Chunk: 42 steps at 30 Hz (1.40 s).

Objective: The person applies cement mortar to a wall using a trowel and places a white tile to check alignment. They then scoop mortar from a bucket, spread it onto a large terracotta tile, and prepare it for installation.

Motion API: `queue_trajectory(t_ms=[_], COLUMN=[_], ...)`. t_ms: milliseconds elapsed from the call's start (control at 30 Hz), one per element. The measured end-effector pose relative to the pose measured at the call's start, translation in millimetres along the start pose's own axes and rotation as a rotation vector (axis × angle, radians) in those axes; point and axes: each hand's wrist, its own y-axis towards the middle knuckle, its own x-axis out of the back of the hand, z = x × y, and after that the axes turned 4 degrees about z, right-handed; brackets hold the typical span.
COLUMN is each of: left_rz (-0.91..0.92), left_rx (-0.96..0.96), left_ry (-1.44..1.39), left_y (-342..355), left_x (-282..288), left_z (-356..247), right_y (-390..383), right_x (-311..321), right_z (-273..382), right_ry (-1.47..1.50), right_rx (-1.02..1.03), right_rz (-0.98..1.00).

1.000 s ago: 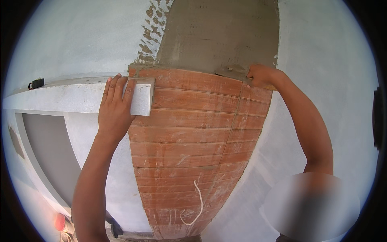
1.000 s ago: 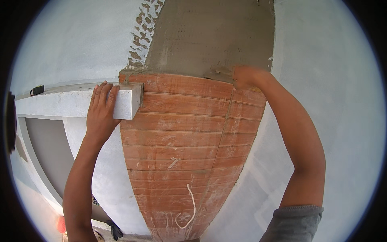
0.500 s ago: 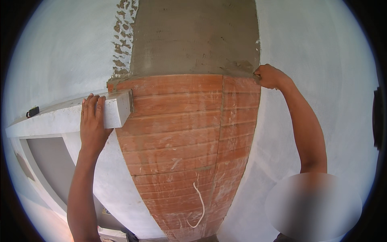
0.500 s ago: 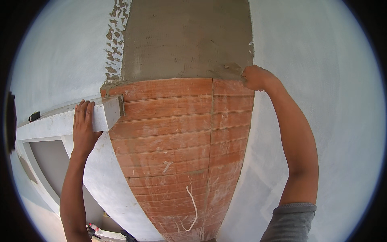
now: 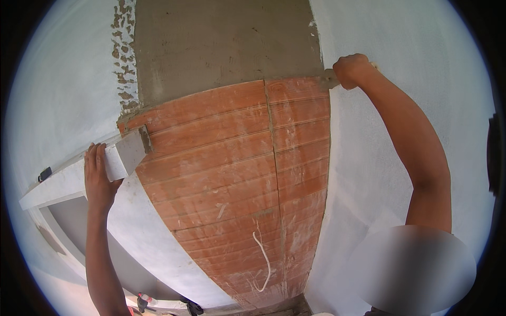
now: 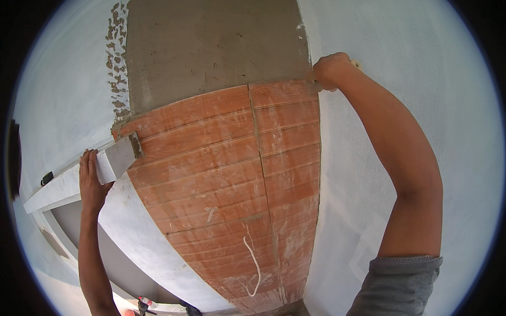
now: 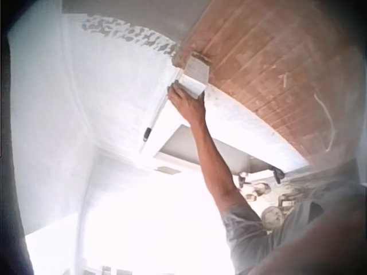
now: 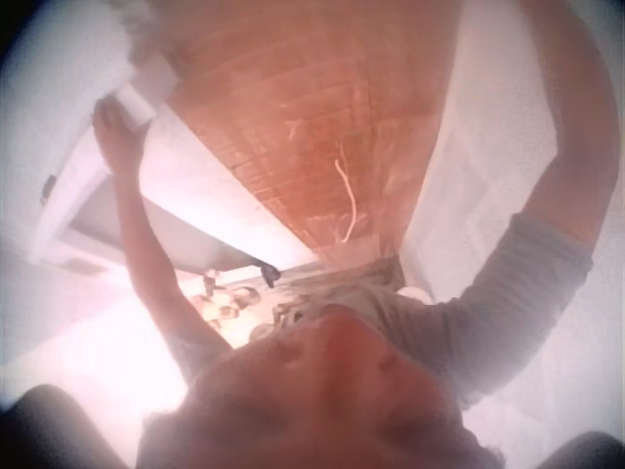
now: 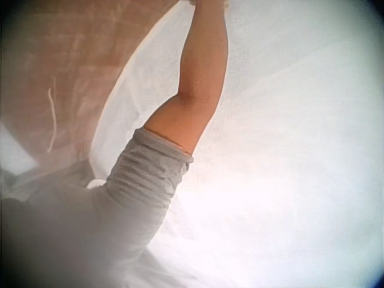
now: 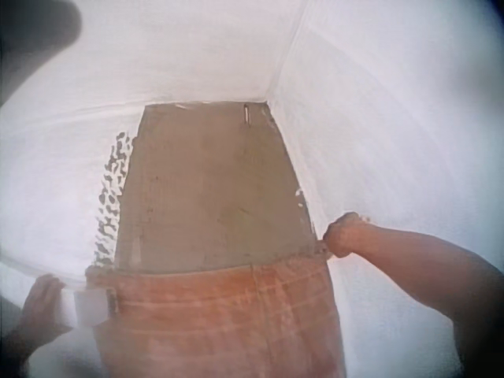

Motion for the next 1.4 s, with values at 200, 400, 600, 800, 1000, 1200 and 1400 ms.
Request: queue_trajectory(t_ms=[200,400,600,800,1000,1200,1400], left_rz=[-0.018,0.033,0.035,0.082,0.091,0.045,0.056], left_rx=[-0.032,-0.013,0.016,0.082,0.109,0.074,0.09], left_ry=[0.025,0.023,0.047,0.055,0.084,0.094,0.099], left_y=[4,3,4,4,3,4,5], left_x=[-4,0,5,13,1,-2,-5], left_z=[1,2,-1,-9,-8,-4,-5], right_y=[-30,9,12,28,30,25,19], right_x=[-46,-31,-19,-13,-24,-31,-37], right_z=[-19,30,36,28,2,-18,19], right_ry=[0.284,0.306,0.278,0.279,0.187,-0.012,0.203], right_rx=[0.06,0.288,0.334,0.34,0.164,0.053,0.295], right_rz=[-0.174,-0.365,-0.25,-0.172,-0.18,-0.329,-0.509])
